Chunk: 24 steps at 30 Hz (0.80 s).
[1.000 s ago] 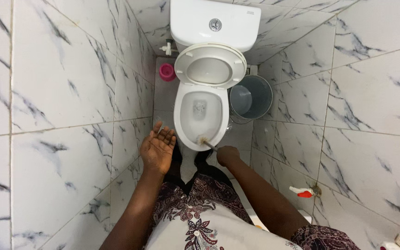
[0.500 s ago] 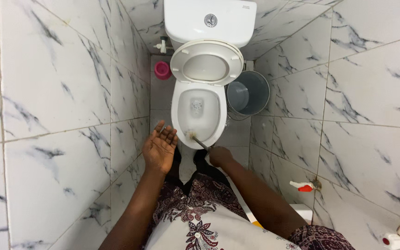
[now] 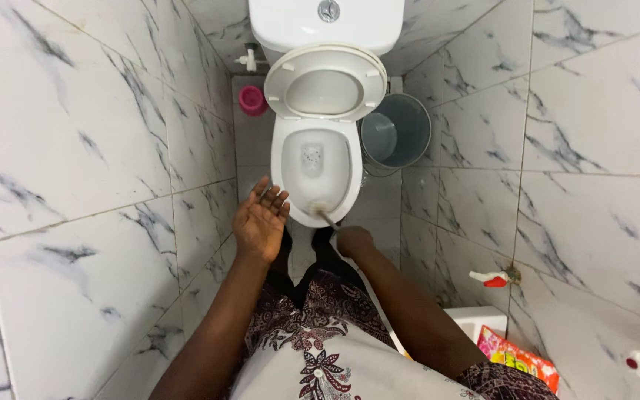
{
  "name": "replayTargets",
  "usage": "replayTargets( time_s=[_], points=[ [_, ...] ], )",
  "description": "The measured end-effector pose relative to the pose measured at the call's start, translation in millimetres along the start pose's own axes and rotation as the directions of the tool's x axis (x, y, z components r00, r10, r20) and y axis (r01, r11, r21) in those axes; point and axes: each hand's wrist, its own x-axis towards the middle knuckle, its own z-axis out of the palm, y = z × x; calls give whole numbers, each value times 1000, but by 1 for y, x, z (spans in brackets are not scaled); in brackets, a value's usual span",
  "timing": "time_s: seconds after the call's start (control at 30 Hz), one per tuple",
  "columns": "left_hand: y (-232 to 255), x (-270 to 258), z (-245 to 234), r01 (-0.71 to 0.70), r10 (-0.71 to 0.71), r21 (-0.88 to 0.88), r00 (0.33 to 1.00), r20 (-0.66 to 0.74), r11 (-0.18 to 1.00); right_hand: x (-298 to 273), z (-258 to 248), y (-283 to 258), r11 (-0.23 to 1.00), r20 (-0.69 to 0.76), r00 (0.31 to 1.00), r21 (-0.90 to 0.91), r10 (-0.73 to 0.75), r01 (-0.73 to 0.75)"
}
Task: The person scrubs the interior of a toilet bowl using a brush, moving it around the rim and the water, and lifts the seat to reach different surfaces.
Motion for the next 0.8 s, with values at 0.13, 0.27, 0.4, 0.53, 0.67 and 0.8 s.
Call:
replayTargets(
  time_s=[0.13, 0.27, 0.4, 0.53, 0.67, 0.8],
  points=[
    [-1, 12, 13, 57, -56, 47, 998, -26, 997, -11, -7, -17, 993, -49, 992, 13, -115, 116],
    [-5, 27, 27, 105, -104, 88, 994, -15, 991, -17, 8, -16, 996, -62, 997, -80, -54, 49],
    [-8, 40, 35, 148, -152, 77, 987, 43, 986, -38, 51, -25, 995, -199, 976, 29, -87, 95],
    [-13, 46, 41, 196, -206, 140, 977, 59, 971, -50, 81, -1, 977, -108, 988, 194, 113, -91],
    [-15, 39, 44, 198, -211, 150, 974, 79, 969, -50, 131, 5, 963, -223, 968, 262, 119, -58],
    [-21, 21, 43, 210, -223, 144, 972, 74, 967, -56, 139, 7, 970, -291, 952, 241, 95, -23]
  ],
)
